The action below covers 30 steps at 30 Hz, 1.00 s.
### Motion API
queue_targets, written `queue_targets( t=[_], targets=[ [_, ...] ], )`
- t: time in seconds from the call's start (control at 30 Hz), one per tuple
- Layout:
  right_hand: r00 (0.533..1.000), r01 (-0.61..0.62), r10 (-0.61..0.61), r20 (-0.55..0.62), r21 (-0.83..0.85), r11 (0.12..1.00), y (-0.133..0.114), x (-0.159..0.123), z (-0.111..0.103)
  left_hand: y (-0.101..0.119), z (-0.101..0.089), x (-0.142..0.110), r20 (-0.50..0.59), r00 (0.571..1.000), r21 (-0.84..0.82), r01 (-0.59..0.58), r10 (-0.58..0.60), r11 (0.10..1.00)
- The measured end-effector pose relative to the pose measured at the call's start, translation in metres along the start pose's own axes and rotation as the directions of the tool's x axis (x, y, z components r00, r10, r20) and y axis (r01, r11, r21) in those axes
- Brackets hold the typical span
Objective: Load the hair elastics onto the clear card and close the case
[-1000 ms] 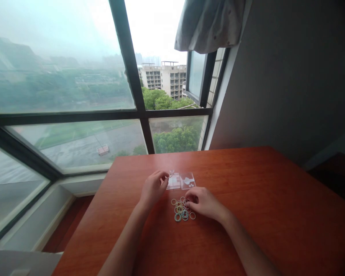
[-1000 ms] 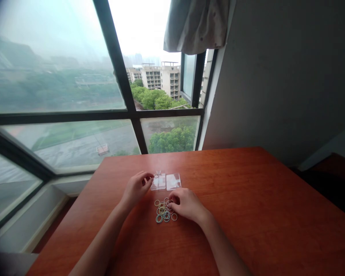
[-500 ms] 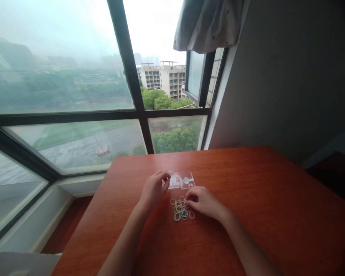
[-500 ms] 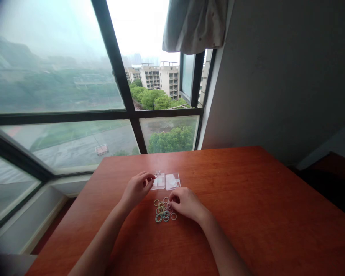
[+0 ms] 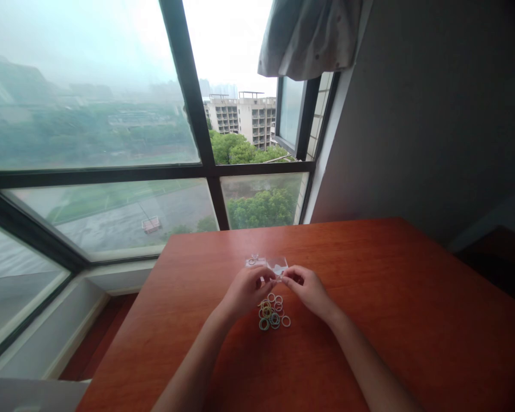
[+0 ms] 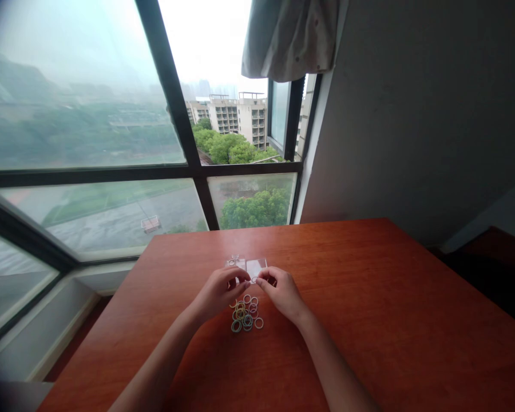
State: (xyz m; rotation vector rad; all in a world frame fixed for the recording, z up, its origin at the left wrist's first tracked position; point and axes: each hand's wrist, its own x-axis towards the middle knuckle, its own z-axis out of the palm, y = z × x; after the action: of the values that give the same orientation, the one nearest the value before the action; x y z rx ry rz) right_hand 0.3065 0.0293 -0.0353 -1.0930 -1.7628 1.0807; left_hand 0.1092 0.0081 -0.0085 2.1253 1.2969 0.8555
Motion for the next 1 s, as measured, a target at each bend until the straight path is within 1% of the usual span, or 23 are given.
queue_targets(
  t=[0.13,0.3,0.37,0.4,0.47,0.5,0.57,0.6,0.67,0.73,0.87,1.0],
  targets=[
    [1.000,0.000,0.000,0.017,0.030,1.000,-0.001,-0.001,0.001,-0.002,0.004,0.000,-0.023,0.999,-0.016,0.029,-0.029,0.999],
    [0.999,-0.012,0.011,0.031,0.024,1.000,-0.001,-0.002,0.004,-0.002,0.006,0.001,-0.029,1.000,-0.014,0.009,-0.009,1.000],
    [1.000,-0.018,0.018,0.022,0.019,1.000,-0.001,-0.002,0.004,-0.003,0.004,0.002,-0.051,0.999,-0.002,0.006,-0.006,1.000],
    [1.000,-0.021,0.021,0.015,0.015,1.000,-0.001,-0.002,0.004,-0.004,0.002,0.002,-0.076,0.997,0.007,0.011,-0.010,1.000],
    [1.000,-0.023,0.023,-0.010,-0.001,1.000,-0.001,-0.001,0.004,-0.009,-0.004,0.001,-0.162,0.986,0.035,0.046,-0.040,0.998],
    [1.000,-0.022,0.022,-0.023,-0.011,1.000,-0.001,-0.001,0.004,-0.012,-0.008,0.001,-0.219,0.974,0.056,0.078,-0.064,0.995],
    [0.999,-0.017,0.016,-0.041,-0.030,0.999,0.001,-0.001,0.004,-0.021,-0.016,0.000,-0.337,0.935,0.114,0.159,-0.112,0.981],
    [0.999,-0.017,0.015,-0.042,-0.038,0.999,0.002,-0.001,0.004,-0.025,-0.019,-0.001,-0.377,0.918,0.151,0.195,-0.126,0.969],
    [0.999,-0.019,0.018,-0.030,-0.051,0.998,0.004,0.000,0.006,-0.033,-0.022,-0.002,-0.421,0.896,0.201,0.247,-0.144,0.948],
    [1.000,-0.025,0.025,-0.009,-0.064,0.998,0.006,0.000,0.007,-0.040,-0.022,-0.003,-0.427,0.890,0.220,0.276,-0.162,0.935],
    [1.000,-0.020,0.022,0.019,-0.099,0.995,0.006,-0.001,0.007,-0.047,-0.016,-0.004,-0.403,0.892,0.234,0.318,-0.206,0.919],
    [0.999,-0.004,0.010,0.043,-0.133,0.991,0.002,-0.001,0.006,-0.049,-0.014,-0.004,-0.387,0.899,0.251,0.318,-0.206,0.914]
  ],
)
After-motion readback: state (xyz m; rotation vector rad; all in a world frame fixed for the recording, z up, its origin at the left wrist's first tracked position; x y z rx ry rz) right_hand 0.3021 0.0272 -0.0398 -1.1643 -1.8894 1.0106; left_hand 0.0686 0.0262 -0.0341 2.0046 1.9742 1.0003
